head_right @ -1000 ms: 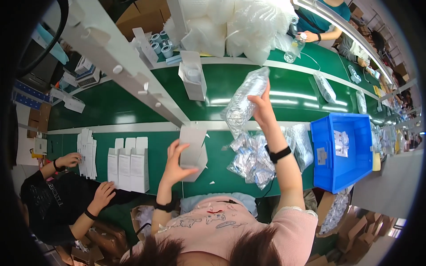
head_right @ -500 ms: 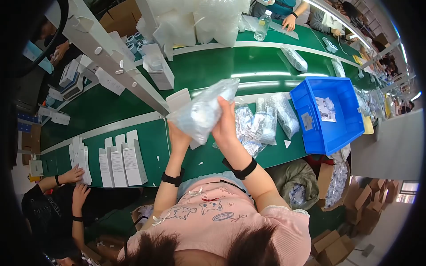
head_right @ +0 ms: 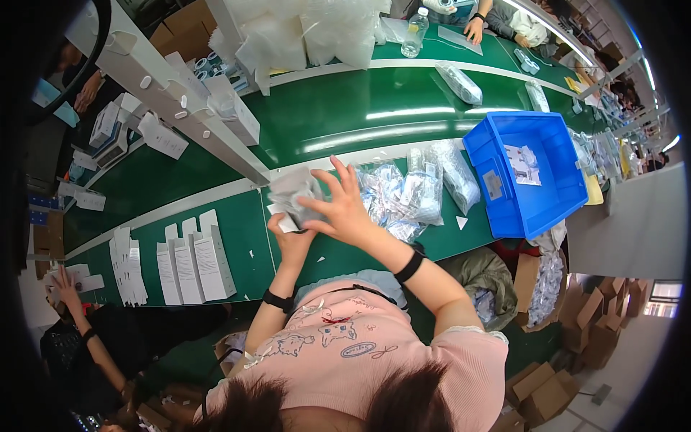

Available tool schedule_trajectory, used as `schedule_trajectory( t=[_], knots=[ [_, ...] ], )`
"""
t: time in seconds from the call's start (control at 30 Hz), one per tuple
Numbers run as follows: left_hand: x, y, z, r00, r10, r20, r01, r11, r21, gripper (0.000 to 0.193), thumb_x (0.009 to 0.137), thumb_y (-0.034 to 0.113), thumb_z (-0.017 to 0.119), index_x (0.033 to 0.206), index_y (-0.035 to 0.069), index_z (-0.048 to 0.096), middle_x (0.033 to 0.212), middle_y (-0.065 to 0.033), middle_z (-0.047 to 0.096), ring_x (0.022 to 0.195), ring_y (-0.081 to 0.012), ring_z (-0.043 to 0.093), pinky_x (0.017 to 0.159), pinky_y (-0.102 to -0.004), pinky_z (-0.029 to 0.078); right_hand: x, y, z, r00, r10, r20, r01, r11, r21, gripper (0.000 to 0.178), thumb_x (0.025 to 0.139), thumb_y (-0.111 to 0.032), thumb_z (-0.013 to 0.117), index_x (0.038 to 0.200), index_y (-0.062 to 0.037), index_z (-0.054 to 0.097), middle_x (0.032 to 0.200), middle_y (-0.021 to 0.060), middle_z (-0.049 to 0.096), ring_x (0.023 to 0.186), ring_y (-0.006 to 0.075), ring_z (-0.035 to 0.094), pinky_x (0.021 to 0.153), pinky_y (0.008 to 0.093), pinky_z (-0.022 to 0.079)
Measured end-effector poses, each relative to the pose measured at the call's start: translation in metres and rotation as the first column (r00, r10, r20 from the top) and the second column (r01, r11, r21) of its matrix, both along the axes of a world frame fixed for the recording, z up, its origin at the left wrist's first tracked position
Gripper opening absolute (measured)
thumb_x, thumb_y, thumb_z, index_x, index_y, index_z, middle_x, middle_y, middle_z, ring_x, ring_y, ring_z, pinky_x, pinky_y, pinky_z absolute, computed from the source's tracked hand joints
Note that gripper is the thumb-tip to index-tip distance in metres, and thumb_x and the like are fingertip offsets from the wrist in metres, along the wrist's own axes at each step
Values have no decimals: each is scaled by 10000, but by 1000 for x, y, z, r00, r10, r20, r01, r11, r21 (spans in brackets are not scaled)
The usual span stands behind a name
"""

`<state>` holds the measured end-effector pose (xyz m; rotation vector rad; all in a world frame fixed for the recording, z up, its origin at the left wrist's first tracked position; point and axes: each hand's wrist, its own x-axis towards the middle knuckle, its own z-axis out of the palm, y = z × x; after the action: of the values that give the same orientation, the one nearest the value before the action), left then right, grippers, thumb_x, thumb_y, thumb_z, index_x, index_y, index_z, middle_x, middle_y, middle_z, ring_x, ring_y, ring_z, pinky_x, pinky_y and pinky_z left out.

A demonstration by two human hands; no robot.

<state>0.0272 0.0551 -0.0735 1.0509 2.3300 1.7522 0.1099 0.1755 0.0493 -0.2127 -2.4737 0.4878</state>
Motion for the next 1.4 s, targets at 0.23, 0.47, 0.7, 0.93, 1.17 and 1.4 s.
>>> schedule_trajectory(
  t=[0.23, 0.47, 0.7, 0.93, 1.17, 1.4],
  knots=[
    [-10, -35, 22, 995, -93, 27, 95, 991, -90, 840, 560, 195, 808, 1116, 64, 192, 1146, -169, 352, 1049, -291, 432, 883, -374, 357, 84, 116, -106, 713, -605, 353, 593, 790, 156, 367, 673, -172, 637, 1030, -119, 573, 1166, 121, 447, 1143, 341, 353, 936, 565, 246],
    [-23, -30, 67, 983, -158, -94, 156, 987, -28, 416, 618, 112, 742, 963, 63, 517, 1261, -168, 324, 1142, -289, 376, 962, -349, 288, 106, 136, -104, 458, -491, 741, 567, 803, 182, 308, 662, -234, 667, 921, -93, 578, 1144, 84, 465, 1086, 314, 395, 889, 622, 232],
    [-23, -25, 71, 999, -45, 30, 46, 998, -33, 180, 609, 71, 721, 717, 23, 586, 1182, -146, 436, 977, -255, 496, 782, -304, 403, 105, 130, -96, 714, -247, 655, 471, 862, -188, 157, 701, -124, 636, 803, -71, 529, 1021, 38, 491, 962, 246, 486, 860, 479, 341],
    [-36, -20, 86, 984, 35, 177, -15, 993, -117, 160, 590, 49, 713, 689, 19, 592, 1025, -113, 552, 719, -158, 534, 582, -242, 394, 61, 79, -29, 934, -168, -316, -233, 384, -894, 203, 697, 70, 598, 790, -57, 469, 903, 16, 480, 820, 138, 489, 726, 248, 422],
    [-51, -17, 78, 996, 37, 83, -29, 995, -95, 151, 590, 76, 710, 675, 11, 602, 919, -95, 595, 645, -110, 505, 549, -223, 377, 18, 26, 2, 896, -123, -428, -247, 662, -708, 255, 604, 131, 594, 758, -46, 493, 823, 42, 500, 799, 159, 510, 694, 247, 427],
    [-51, -16, 91, 969, 31, 247, 2, 991, -133, 146, 592, 36, 687, 656, -15, 566, 866, -132, 596, 699, -236, 575, 611, -290, 438, -14, -5, -7, 913, 395, -106, -405, 907, -113, 184, 633, 8, 616, 802, -50, 572, 878, 91, 547, 908, 228, 514, 749, 327, 441]
  ],
)
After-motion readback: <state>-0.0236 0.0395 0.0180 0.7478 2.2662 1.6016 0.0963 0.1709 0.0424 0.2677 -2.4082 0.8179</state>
